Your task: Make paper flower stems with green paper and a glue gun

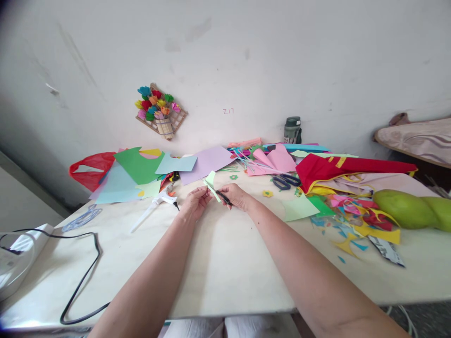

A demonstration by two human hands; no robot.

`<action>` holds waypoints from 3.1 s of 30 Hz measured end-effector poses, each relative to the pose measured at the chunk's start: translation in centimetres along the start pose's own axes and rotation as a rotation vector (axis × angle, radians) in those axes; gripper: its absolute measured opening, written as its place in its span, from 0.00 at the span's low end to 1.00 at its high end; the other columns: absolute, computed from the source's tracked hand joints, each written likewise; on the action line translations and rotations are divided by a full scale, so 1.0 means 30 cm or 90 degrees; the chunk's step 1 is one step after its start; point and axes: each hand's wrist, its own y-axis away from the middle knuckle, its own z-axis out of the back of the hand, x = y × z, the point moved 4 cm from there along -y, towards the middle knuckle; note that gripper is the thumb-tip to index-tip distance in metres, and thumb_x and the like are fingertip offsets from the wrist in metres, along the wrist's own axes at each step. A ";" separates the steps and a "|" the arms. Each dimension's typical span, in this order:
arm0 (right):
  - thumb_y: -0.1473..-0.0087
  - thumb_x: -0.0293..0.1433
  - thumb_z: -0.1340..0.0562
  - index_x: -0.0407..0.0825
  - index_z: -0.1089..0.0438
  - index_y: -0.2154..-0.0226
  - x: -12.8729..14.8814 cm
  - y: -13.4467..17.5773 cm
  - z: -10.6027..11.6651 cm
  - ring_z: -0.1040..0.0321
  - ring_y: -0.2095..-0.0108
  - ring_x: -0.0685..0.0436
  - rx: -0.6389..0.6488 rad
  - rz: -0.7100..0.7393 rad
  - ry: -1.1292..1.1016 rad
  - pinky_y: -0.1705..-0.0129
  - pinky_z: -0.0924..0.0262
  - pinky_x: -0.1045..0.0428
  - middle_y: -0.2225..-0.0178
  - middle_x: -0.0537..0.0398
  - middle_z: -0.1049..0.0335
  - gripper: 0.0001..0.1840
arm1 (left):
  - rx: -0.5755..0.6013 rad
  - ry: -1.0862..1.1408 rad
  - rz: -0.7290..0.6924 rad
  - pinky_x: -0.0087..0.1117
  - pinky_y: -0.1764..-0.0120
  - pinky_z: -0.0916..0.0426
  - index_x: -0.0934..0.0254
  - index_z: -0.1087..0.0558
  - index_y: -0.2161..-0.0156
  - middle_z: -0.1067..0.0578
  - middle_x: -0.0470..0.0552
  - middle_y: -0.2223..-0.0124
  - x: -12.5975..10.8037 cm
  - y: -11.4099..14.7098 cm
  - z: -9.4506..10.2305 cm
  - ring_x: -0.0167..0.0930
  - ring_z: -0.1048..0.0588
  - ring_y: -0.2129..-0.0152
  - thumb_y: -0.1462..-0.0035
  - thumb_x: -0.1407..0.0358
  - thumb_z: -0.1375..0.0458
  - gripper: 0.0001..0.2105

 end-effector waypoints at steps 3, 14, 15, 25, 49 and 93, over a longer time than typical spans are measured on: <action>0.62 0.39 0.38 0.43 0.35 0.78 0.001 -0.001 0.000 0.50 0.88 0.58 -0.004 0.006 0.001 0.90 0.54 0.60 0.88 0.63 0.44 0.15 | 0.005 0.002 -0.005 0.25 0.71 0.31 0.71 0.31 0.76 0.30 0.49 0.78 0.002 -0.002 0.000 0.23 0.30 0.80 0.60 0.74 0.41 0.03; 0.62 0.41 0.37 0.42 0.31 0.74 -0.002 -0.008 -0.007 0.51 0.89 0.58 -0.006 0.033 0.026 0.89 0.55 0.60 0.89 0.65 0.45 0.18 | 0.014 -0.004 -0.014 0.25 0.71 0.32 0.71 0.31 0.76 0.30 0.49 0.78 0.003 -0.013 0.013 0.24 0.30 0.79 0.60 0.73 0.40 0.03; 0.63 0.41 0.37 0.42 0.31 0.73 -0.001 -0.008 -0.008 0.51 0.89 0.58 -0.008 0.030 0.028 0.89 0.55 0.60 0.89 0.65 0.46 0.19 | 0.017 -0.004 -0.014 0.25 0.71 0.32 0.71 0.31 0.76 0.30 0.49 0.78 0.004 -0.014 0.012 0.24 0.30 0.79 0.59 0.73 0.40 0.03; 0.63 0.41 0.36 0.41 0.31 0.71 -0.013 -0.025 0.037 0.48 0.89 0.57 -0.083 0.022 0.035 0.90 0.51 0.59 0.87 0.63 0.42 0.20 | -0.036 0.025 -0.023 0.25 0.71 0.32 0.71 0.31 0.76 0.30 0.48 0.77 -0.020 -0.003 0.012 0.23 0.30 0.80 0.58 0.74 0.41 0.02; 0.55 0.27 0.44 0.42 0.30 0.61 0.026 -0.110 0.165 0.36 0.59 0.40 -0.253 -0.172 0.887 0.64 0.43 0.51 0.58 0.38 0.35 0.16 | -0.108 0.112 0.019 0.18 0.83 0.38 0.69 0.34 0.70 0.35 0.44 0.80 -0.044 0.005 0.003 0.18 0.36 0.87 0.53 0.73 0.45 0.03; 0.53 0.37 0.46 0.44 0.33 0.71 0.061 -0.040 0.184 0.34 0.77 0.49 -0.247 -0.115 0.185 0.78 0.44 0.56 0.72 0.49 0.30 0.13 | 0.003 -0.076 0.016 0.18 0.88 0.53 0.66 0.37 0.64 0.35 0.41 0.80 0.026 -0.031 -0.107 0.17 0.41 0.89 0.60 0.68 0.40 0.15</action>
